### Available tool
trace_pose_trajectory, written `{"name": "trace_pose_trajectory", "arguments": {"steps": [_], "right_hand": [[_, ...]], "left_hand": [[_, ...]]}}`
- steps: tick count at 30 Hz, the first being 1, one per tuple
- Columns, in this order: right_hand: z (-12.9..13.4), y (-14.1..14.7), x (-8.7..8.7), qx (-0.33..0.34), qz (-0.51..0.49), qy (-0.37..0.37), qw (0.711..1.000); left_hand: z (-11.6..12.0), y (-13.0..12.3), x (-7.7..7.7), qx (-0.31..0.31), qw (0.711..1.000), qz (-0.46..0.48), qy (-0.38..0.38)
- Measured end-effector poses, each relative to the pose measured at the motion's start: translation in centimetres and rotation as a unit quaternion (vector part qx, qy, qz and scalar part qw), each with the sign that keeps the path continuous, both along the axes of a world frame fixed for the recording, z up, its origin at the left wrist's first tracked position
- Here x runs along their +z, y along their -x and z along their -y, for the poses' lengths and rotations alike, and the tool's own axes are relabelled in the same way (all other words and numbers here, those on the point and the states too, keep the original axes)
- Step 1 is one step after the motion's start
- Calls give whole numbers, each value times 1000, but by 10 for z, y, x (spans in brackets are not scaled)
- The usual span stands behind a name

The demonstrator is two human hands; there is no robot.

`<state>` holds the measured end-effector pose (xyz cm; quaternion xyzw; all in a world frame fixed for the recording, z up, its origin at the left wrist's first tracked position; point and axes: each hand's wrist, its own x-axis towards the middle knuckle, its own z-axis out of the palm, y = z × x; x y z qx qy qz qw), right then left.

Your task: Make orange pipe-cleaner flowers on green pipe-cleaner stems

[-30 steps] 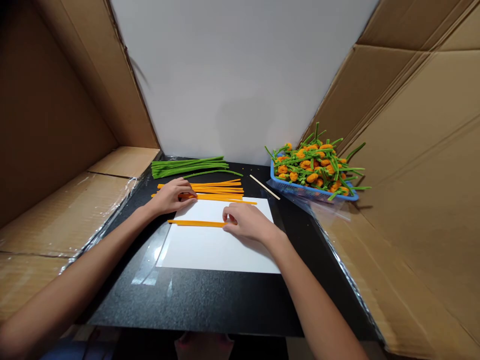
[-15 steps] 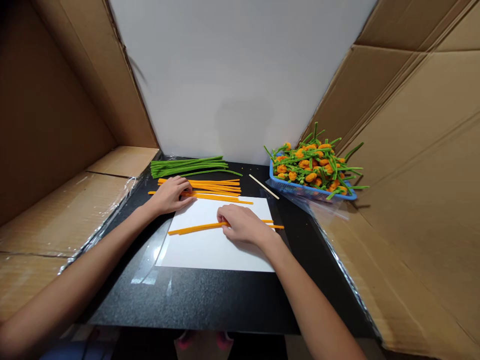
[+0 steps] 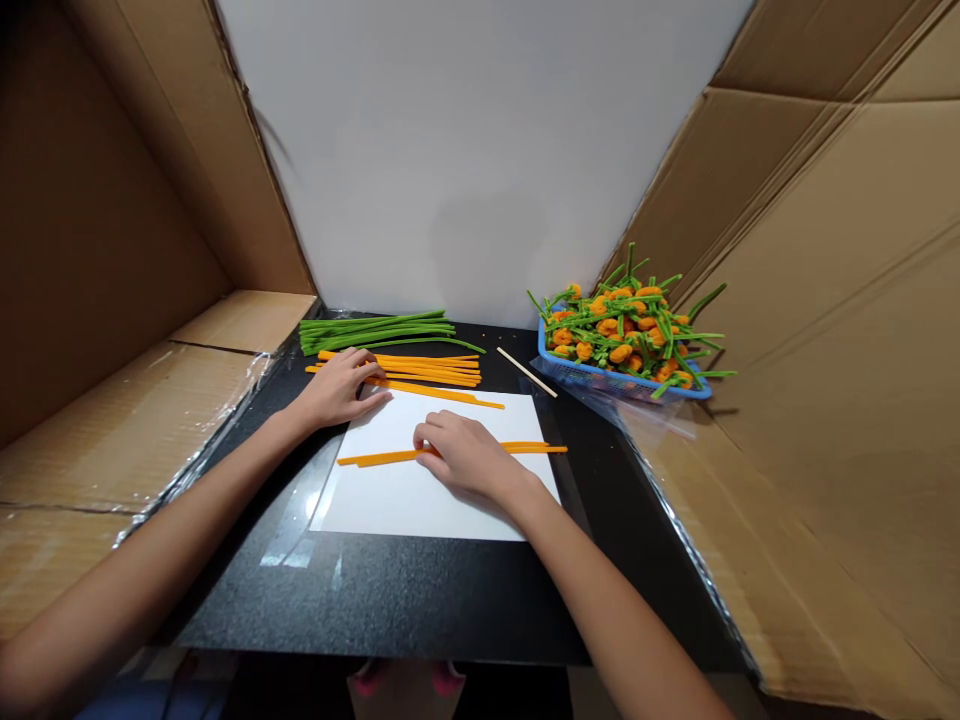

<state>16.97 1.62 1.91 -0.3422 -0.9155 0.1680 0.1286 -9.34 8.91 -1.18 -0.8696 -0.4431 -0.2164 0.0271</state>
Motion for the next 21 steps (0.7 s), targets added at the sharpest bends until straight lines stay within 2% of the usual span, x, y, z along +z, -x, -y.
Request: {"name": "trace_pose_trajectory", "arguments": {"steps": [3,5,7,9,10,11,13,17,21], "right_hand": [[-3,-2,-2,-29,-7,-14,999],[-7,-6,-1,-90,-57,-5,994],[-14,-11,1,-165,-166,39,971],[-18,-14,3,-218,-292,119,923],[-19,-14,5,-234,-341,163,896],[-18,-13,5,-241,-376,202,872],[-15,-7,5,-232,-402,262,846],[-4,9,-1,-198,-389,301,848],[-1,14,-7,-199,-373,294,857]], "left_hand": [[-1,-1,1,-6,998,68,17],[-1,-3,4,-2,982,181,49],[-1,-10,7,-8,935,334,120],[4,-23,11,-41,858,462,221],[8,-31,13,-64,820,500,270],[13,-40,15,-86,795,513,311],[24,-58,17,-98,771,529,340],[38,-80,16,-56,729,594,336],[39,-82,11,-17,696,615,370]]}}
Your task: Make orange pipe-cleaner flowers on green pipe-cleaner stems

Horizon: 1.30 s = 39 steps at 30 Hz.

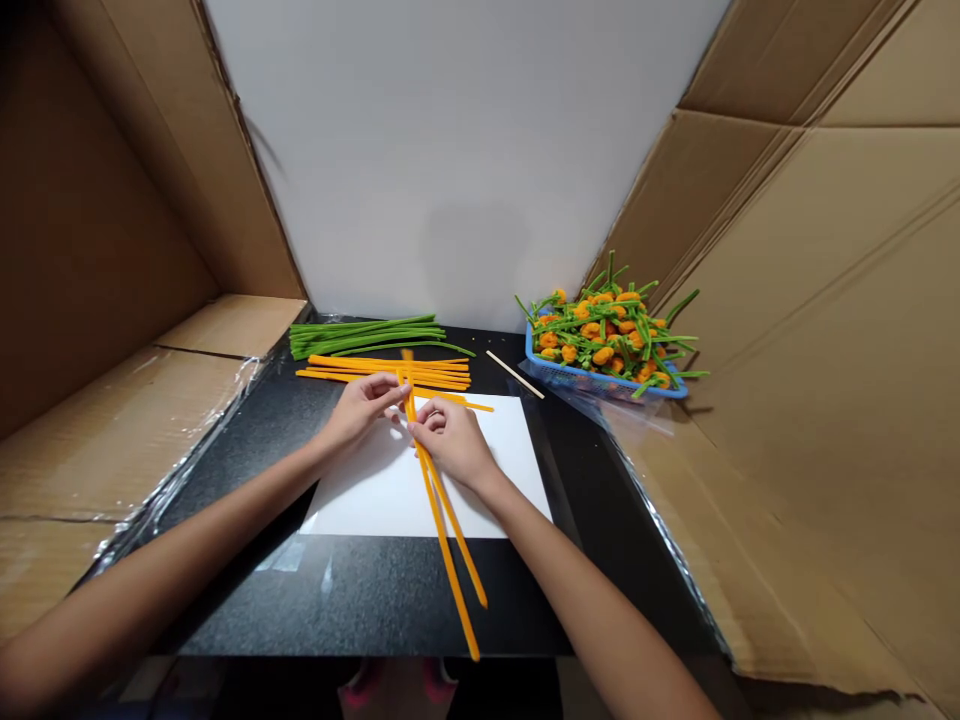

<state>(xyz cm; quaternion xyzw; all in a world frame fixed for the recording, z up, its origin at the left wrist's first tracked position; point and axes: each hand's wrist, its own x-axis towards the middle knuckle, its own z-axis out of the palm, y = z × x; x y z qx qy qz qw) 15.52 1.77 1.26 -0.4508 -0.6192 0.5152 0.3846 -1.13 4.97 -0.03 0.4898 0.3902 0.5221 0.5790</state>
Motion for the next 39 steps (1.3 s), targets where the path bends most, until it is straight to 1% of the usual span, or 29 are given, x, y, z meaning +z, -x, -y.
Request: {"name": "trace_pose_trajectory", "arguments": {"steps": [3,6,7,9,12,14,17,20,22,24,27,29,31,33,35,37,39], "right_hand": [[0,0,-3,16,12,1,1000],[0,0,-5,36,14,39,999],[-2,-1,-5,29,8,45,999],[-5,-3,-6,-10,-17,44,999],[-12,-7,-6,-80,-80,31,993],[-15,-10,-6,-91,-112,39,989],[-15,-11,-6,-86,-145,66,983],[-14,-13,-3,-111,-177,71,975],[-15,-15,-1,-125,-175,61,975],[-17,-19,-1,-116,-134,52,983],[-19,-21,-5,-107,-34,32,993],[-19,-21,-9,-121,18,8,992],[-18,-19,-12,-129,35,3,991],[-17,-17,-13,-126,12,27,992],[-16,-15,-14,-117,-30,49,991],[-16,-14,-14,-109,-71,58,990],[-17,-13,-14,-102,-98,60,988]], "left_hand": [[0,0,-4,-12,999,16,32],[0,-1,-5,-18,1000,5,19],[1,-1,-5,-13,1000,-1,12],[2,-2,-4,-16,1000,-15,6],[7,-7,-1,-70,996,-58,-4],[13,-11,1,-111,989,-91,-21],[20,-17,2,-138,983,-115,-33],[21,-18,0,-125,985,-116,-19],[19,-17,-3,-104,988,-112,-16],[18,-15,-7,-74,988,-130,-32],[16,-14,-11,-35,981,-179,-64],[15,-15,-13,-24,979,-192,-70],[15,-15,-15,-17,980,-187,-67],[15,-16,-17,-10,986,-160,-51],[15,-17,-20,-6,993,-116,-25],[15,-17,-21,-1,996,-84,-4],[14,-17,-21,6,997,-77,6]]}}
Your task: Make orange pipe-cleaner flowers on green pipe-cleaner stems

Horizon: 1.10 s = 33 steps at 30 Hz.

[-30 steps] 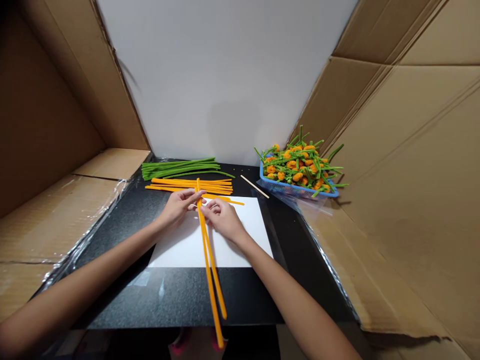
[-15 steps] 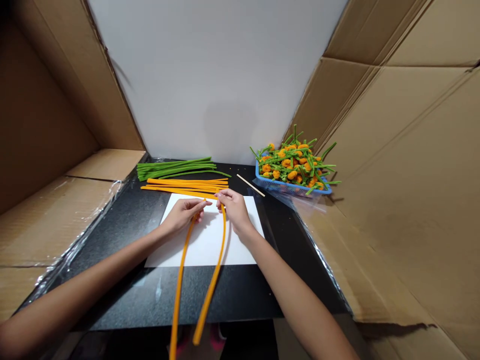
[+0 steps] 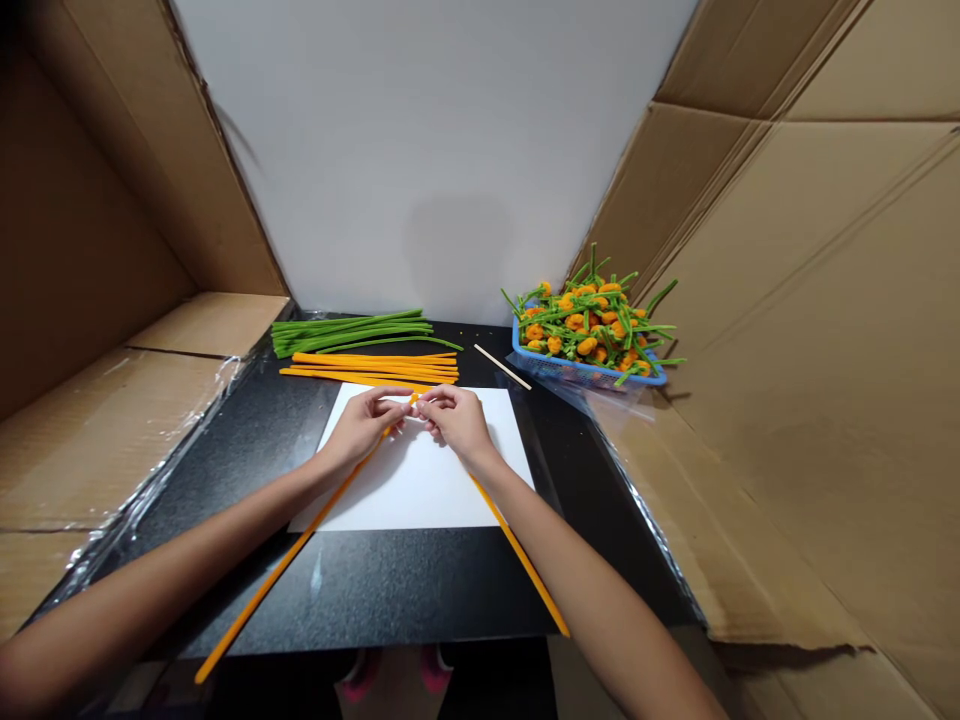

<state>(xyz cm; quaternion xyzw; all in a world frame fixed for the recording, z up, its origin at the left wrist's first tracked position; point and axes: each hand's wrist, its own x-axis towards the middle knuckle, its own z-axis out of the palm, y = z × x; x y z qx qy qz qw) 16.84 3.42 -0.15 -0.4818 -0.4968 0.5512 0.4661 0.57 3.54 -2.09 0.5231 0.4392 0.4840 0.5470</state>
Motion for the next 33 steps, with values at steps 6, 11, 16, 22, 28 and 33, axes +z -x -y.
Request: {"name": "trace_pose_trajectory", "arguments": {"steps": [6,11,16,22,28,33], "right_hand": [[3,1,3,8,-44,4,999],[6,2,8,15,-69,33,997],[7,3,11,21,-117,68,991],[6,4,8,42,-156,113,980],[10,5,11,37,-112,105,988],[12,5,17,30,-58,26,998]], "left_hand": [[3,0,11,21,1000,4,15],[6,-1,13,15,999,28,14],[8,-2,7,38,999,2,-35],[20,1,10,75,934,-190,-293],[18,6,12,71,902,-277,-324],[20,4,17,49,914,-263,-306]]}}
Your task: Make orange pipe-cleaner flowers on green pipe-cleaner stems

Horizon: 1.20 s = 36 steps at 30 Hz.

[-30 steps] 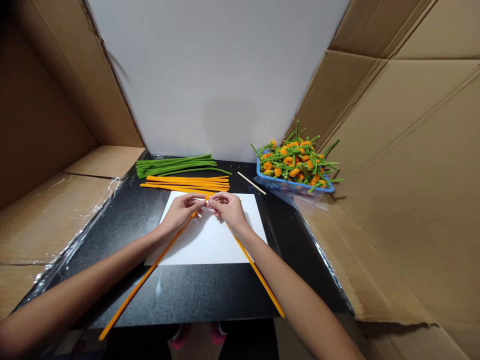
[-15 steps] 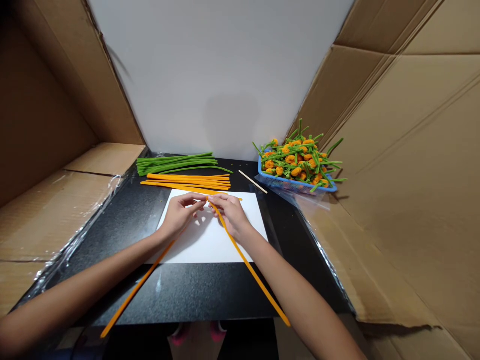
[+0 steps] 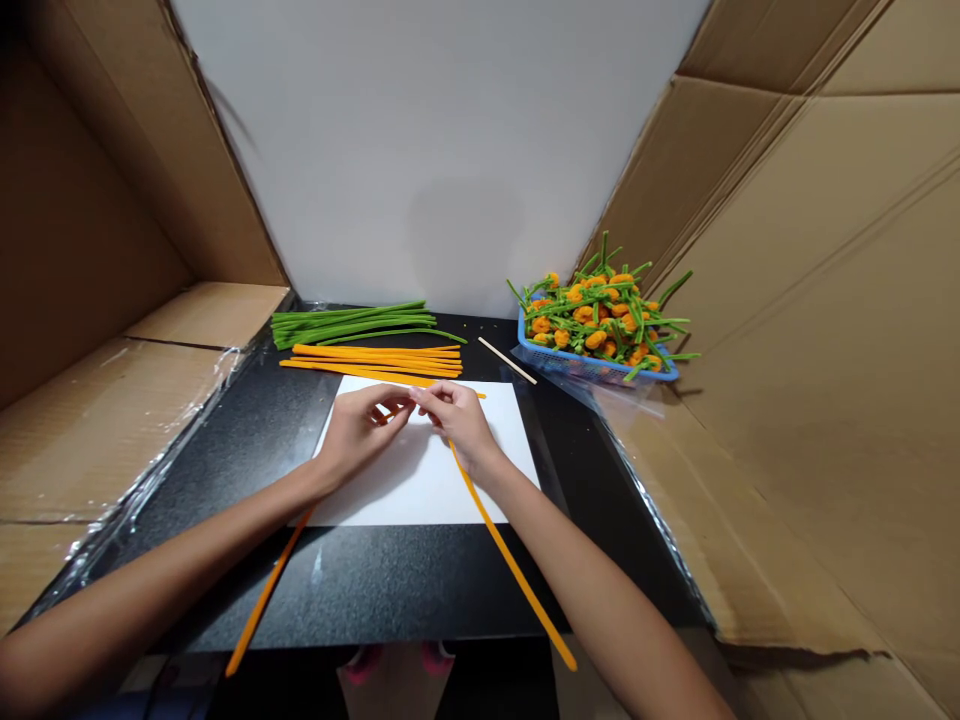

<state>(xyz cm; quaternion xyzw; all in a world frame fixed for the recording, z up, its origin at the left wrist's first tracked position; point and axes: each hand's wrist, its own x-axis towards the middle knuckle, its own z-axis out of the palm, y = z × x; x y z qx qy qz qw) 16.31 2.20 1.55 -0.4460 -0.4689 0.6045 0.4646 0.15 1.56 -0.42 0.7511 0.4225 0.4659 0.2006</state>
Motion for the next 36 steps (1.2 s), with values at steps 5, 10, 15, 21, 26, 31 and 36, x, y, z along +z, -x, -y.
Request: {"name": "trace_pose_trajectory", "arguments": {"steps": [5,10,15,21,26,31,36], "right_hand": [[-4,-3,0,18,51,-55,997],[-8,-8,-3,27,115,-98,988],[-10,-11,-3,65,214,-165,961],[-7,-12,-1,30,258,-236,936],[-9,-12,-1,22,197,-161,967],[-11,-12,-3,19,160,-87,983],[-12,-14,0,60,170,-113,977]], "left_hand": [[1,-1,1,-12,999,25,35],[-2,4,-3,-55,997,-31,-44],[-5,4,-12,-26,987,-89,-133],[-2,0,-14,8,983,-101,-151],[-2,0,-14,8,982,-71,-176],[-2,1,-13,19,982,-85,-168],[-3,2,-14,40,967,-175,-183]]}}
